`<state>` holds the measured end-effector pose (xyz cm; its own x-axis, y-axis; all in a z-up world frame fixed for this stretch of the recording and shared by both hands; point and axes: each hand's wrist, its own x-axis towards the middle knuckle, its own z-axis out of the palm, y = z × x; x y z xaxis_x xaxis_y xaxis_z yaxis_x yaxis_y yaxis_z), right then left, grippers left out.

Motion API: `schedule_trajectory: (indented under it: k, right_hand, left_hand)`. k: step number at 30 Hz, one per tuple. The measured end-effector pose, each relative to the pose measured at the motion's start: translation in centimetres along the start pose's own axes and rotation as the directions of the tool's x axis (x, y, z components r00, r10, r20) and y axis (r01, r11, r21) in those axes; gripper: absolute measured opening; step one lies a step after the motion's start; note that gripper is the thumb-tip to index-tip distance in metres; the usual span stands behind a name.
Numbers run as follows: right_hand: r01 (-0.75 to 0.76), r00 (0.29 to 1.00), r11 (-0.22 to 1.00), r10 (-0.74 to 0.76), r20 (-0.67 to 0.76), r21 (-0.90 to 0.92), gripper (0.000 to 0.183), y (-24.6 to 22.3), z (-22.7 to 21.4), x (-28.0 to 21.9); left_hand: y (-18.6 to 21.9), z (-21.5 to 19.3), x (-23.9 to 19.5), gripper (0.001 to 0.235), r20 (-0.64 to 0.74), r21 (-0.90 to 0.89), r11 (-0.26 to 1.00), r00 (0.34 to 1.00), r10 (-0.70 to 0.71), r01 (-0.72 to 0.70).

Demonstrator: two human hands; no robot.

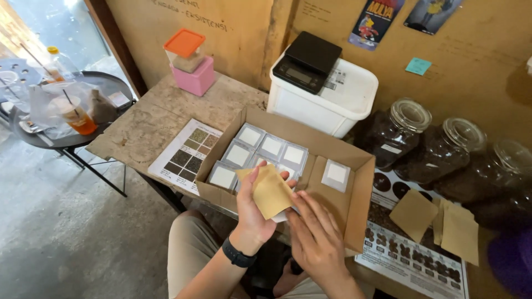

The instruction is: The person folds small paper packets by hand, placing each one into a box alongside existing white squares.

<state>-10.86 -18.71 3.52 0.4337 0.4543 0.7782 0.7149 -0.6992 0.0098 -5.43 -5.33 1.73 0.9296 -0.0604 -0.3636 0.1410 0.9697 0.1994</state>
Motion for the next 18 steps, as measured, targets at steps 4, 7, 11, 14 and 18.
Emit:
schedule_trajectory:
  k: [4,7,11,14,18]
  right_hand:
    - [-0.099,0.993,0.995,0.098,0.063,0.002,0.025,-0.8,-0.2,-1.1]
    - [-0.146,0.985,0.989,0.147,0.086,-0.017,0.028,-1.0,0.0,-2.2]
    - [-0.229,0.96,0.972,0.216,0.178,0.055,0.024,-0.8,-0.1,-2.7]
    - [-0.254,0.937,0.967,0.239,0.253,0.027,0.023,-0.2,0.0,-3.5]
    - [-0.342,0.874,0.939,0.308,0.377,0.025,0.015,0.0,-0.8,-4.1]
  left_hand:
    - [-0.6,-0.8,-0.1,0.038,-0.059,0.055,0.997,0.997,-0.047,0.05]
    - [-1.1,-1.3,-0.3,0.037,-0.058,0.051,0.996,0.996,-0.072,0.075]
    - [-2.3,-1.9,-0.6,0.034,0.067,0.068,0.988,0.988,-0.141,0.137]
    - [-3.6,-3.1,-0.2,0.03,0.098,0.092,0.988,0.986,-0.135,0.126]
    - [-4.2,-2.5,-0.6,0.047,-0.031,0.17,0.976,0.99,-0.136,0.14]
